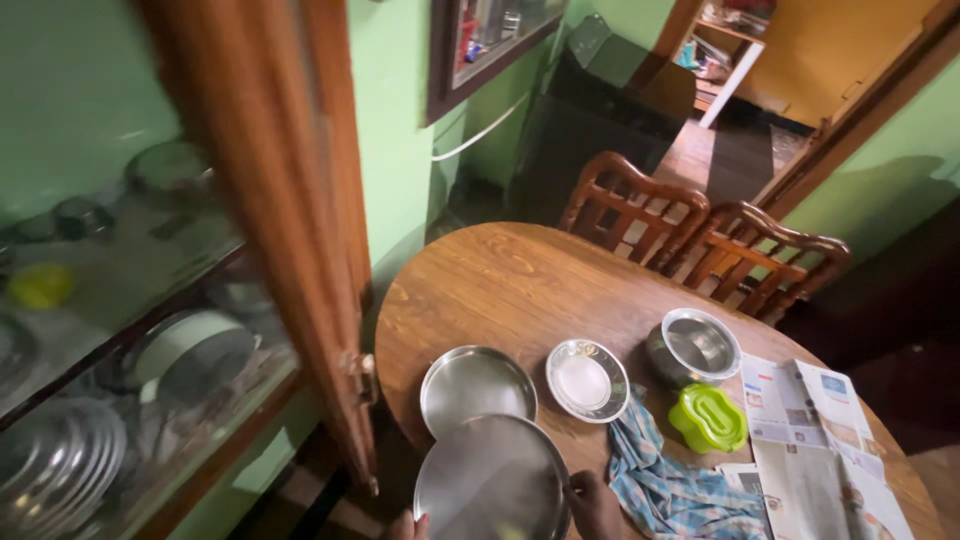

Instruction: The person moves metal plates and lids from a wooden dining table and arranges them on the shelves of a kitchen storage cabinet.

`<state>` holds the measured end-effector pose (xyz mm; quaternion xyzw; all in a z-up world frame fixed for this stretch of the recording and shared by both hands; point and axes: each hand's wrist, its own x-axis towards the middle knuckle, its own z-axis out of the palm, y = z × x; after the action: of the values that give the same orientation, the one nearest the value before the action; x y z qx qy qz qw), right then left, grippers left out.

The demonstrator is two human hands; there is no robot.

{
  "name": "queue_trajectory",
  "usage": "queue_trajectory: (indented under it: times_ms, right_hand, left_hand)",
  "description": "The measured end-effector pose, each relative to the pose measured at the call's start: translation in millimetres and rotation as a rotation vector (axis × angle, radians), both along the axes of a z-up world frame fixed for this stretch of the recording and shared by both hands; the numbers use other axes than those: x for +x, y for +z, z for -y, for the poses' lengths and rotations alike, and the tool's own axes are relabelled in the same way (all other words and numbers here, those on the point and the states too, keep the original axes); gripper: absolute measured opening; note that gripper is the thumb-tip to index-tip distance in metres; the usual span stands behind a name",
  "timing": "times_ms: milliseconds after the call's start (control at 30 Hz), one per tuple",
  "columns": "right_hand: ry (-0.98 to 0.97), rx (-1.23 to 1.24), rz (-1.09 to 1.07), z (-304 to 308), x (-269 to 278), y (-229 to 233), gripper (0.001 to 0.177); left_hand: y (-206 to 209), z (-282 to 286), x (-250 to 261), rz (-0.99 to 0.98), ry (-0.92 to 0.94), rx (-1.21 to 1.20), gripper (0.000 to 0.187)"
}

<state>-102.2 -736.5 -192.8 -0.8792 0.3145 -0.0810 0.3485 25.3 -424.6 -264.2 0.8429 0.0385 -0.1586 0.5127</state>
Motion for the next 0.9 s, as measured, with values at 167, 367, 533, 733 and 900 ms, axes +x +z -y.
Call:
queue_trajectory:
  times_ms: [167,367,533,733,900]
  right_hand:
    - [0.104,0.156,0.056,-46.3,-4.0,-10.4,0.019]
    - [0.202,0.280,0.193,-115.2,18.4,-41.2,0.016]
    - [0.366,0.171,0.063,-178.4,39.2,-23.7,0.022]
    - [0.428,0.086,0.106,-265.0,54.4,-3.4,0.021]
    - [0.554,0.092,0.134,-325.2,89.9,28.1,0.023]
  left_hand:
    - [4.3,-61.4,-14.0,-0.022,0.077,0.013,0.038]
    - [10.9,-150.3,-38.5,-0.044,0.228,0.040,0.040]
    - [6.3,-224.5,-60.2,-0.056,0.375,0.058,0.042]
    - [9.3,-305.7,-85.4,-0.044,0.570,0.083,0.044]
    - [12.5,-354.0,-105.4,-0.015,0.700,0.105,0.046]
